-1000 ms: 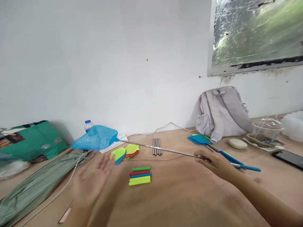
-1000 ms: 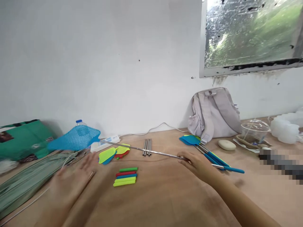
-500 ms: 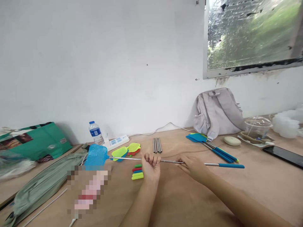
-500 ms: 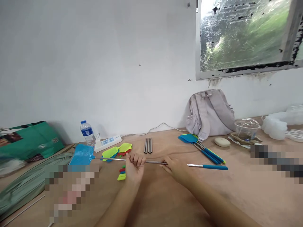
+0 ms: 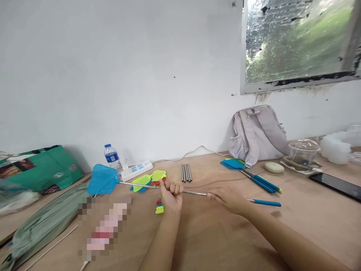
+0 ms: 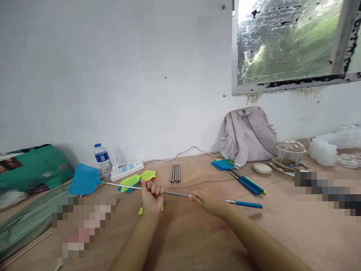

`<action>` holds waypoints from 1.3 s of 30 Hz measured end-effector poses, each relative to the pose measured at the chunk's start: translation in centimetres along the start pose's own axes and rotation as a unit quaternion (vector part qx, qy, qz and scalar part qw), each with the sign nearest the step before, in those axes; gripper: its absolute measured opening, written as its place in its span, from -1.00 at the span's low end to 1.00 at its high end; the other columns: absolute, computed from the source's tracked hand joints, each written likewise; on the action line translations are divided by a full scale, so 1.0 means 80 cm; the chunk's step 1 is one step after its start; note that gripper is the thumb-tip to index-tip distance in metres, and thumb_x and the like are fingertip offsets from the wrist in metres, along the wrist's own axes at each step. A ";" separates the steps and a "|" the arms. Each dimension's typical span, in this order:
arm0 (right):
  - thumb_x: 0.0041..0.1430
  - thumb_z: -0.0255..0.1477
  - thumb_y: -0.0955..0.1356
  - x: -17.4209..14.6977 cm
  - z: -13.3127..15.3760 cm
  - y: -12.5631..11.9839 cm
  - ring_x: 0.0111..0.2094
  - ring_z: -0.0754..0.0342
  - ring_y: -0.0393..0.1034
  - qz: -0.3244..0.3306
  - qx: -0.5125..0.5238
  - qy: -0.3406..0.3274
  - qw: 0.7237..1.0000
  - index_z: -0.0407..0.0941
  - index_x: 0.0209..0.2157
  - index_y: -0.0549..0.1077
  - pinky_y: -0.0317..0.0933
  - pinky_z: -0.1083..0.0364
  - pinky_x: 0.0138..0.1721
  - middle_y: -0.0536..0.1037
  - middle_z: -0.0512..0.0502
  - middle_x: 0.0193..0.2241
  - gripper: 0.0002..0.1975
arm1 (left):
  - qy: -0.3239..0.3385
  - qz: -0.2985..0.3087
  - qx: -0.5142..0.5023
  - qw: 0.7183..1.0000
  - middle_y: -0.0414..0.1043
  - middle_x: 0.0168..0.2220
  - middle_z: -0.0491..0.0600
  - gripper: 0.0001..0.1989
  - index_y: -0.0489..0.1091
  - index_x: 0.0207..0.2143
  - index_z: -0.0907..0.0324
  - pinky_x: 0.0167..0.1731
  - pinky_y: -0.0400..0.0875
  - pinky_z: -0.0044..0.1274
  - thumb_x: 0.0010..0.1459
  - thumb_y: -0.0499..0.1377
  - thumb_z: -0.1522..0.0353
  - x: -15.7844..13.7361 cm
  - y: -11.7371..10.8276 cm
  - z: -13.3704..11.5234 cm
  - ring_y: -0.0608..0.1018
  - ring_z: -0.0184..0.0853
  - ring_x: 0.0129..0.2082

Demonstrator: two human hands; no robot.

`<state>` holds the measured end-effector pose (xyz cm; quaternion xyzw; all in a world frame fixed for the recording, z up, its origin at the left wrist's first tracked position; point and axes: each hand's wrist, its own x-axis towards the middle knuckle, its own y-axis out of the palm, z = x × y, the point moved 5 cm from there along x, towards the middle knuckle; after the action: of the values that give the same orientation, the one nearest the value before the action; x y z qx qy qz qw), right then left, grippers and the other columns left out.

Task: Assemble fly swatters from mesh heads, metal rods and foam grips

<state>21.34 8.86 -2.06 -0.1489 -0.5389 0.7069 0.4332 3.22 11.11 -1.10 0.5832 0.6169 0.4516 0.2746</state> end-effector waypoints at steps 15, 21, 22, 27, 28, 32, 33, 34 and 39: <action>0.25 -0.28 0.02 -0.007 -0.011 -0.015 -0.46 0.16 0.22 0.047 0.054 -0.039 0.997 -0.14 -0.45 0.31 0.09 0.17 -0.40 0.34 0.02 -0.53 -0.61 | 0.008 0.012 -0.006 1.000 -0.37 -0.75 -0.23 -0.53 -0.19 -0.70 0.18 -0.74 -0.17 -0.60 0.22 -0.17 0.21 0.002 0.004 -0.014 -0.19 -0.50 -0.76; 0.24 -0.30 0.03 -0.008 -0.007 -0.021 -0.49 0.19 0.20 0.062 0.079 -0.037 0.994 -0.14 -0.44 0.31 0.07 0.20 -0.45 0.31 0.04 -0.54 -0.64 | 0.011 0.024 -0.011 1.000 -0.38 -0.74 -0.23 -0.54 -0.20 -0.70 0.19 -0.74 -0.17 -0.59 0.22 -0.17 0.23 -0.001 0.013 -0.018 -0.20 -0.49 -0.75; 0.24 -0.31 0.03 -0.008 -0.006 -0.020 -0.49 0.19 0.21 0.064 0.080 -0.039 0.994 -0.14 -0.43 0.32 0.07 0.20 -0.45 0.32 0.03 -0.54 -0.64 | 0.011 0.025 -0.013 1.000 -0.39 -0.73 -0.23 -0.54 -0.20 -0.70 0.19 -0.74 -0.17 -0.59 0.22 -0.18 0.23 -0.001 0.013 -0.018 -0.20 -0.49 -0.75; 0.12 -0.36 0.19 -0.015 -0.019 -0.017 -0.38 0.13 0.26 0.040 0.033 -0.045 0.998 -0.12 -0.32 0.35 0.08 0.17 -0.38 0.42 -0.01 -0.40 -0.82 | 0.039 0.008 -0.020 0.999 -0.42 -0.70 -0.22 -0.55 -0.21 -0.69 0.18 -0.74 -0.20 -0.59 0.22 -0.17 0.25 0.009 -0.002 -0.033 -0.23 -0.48 -0.73; 0.09 -0.39 0.21 -0.016 -0.026 -0.018 -0.38 0.12 0.27 0.031 0.016 -0.035 0.999 -0.11 -0.32 0.35 0.08 0.17 -0.39 0.43 -0.01 -0.40 -0.85 | 0.055 0.001 -0.020 0.998 -0.42 -0.70 -0.23 -0.55 -0.21 -0.69 0.18 -0.75 -0.20 -0.59 0.22 -0.17 0.25 0.012 -0.007 -0.039 -0.24 -0.48 -0.72; 0.04 -0.47 0.21 -0.019 -0.055 -0.019 -0.46 0.12 0.26 -0.005 -0.030 0.011 0.999 -0.11 -0.41 0.35 0.04 0.17 -0.45 0.42 0.00 -0.49 -0.89 | 0.080 -0.001 -0.028 0.996 -0.44 -0.70 -0.23 -0.56 -0.22 -0.69 0.17 -0.75 -0.20 -0.58 0.23 -0.20 0.25 0.021 -0.022 -0.053 -0.26 -0.47 -0.72; 0.04 -0.46 0.21 -0.019 -0.061 -0.021 -0.45 0.12 0.27 -0.020 -0.033 0.022 0.999 -0.11 -0.40 0.35 0.05 0.17 -0.45 0.42 -0.01 -0.48 -0.90 | 0.079 0.001 -0.032 0.996 -0.45 -0.70 -0.23 -0.56 -0.22 -0.69 0.17 -0.75 -0.20 -0.58 0.23 -0.19 0.25 0.023 -0.024 -0.055 -0.26 -0.47 -0.72; 0.03 -0.45 0.22 -0.019 -0.066 -0.022 -0.45 0.11 0.28 -0.035 -0.032 0.034 0.998 -0.11 -0.37 0.34 0.06 0.16 -0.45 0.43 -0.01 -0.47 -0.89 | 0.079 0.001 -0.037 0.996 -0.45 -0.69 -0.23 -0.56 -0.22 -0.69 0.17 -0.74 -0.20 -0.58 0.23 -0.19 0.25 0.024 -0.027 -0.057 -0.26 -0.47 -0.72; 0.04 -0.39 0.25 -0.023 -0.083 -0.030 -0.37 0.07 0.33 -0.059 -0.007 0.056 0.997 -0.09 -0.32 0.35 0.11 0.14 -0.39 0.48 -0.04 -0.38 -0.86 | 0.093 -0.019 -0.048 0.994 -0.47 -0.68 -0.21 -0.56 -0.26 -0.68 0.18 -0.75 -0.22 -0.58 0.25 -0.26 0.27 0.030 -0.041 -0.070 -0.28 -0.46 -0.70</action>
<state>28.04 11.75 -2.88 -0.1596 -0.5265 0.6670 0.5025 -3.59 12.36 -1.02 0.5130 0.6282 0.5276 0.2527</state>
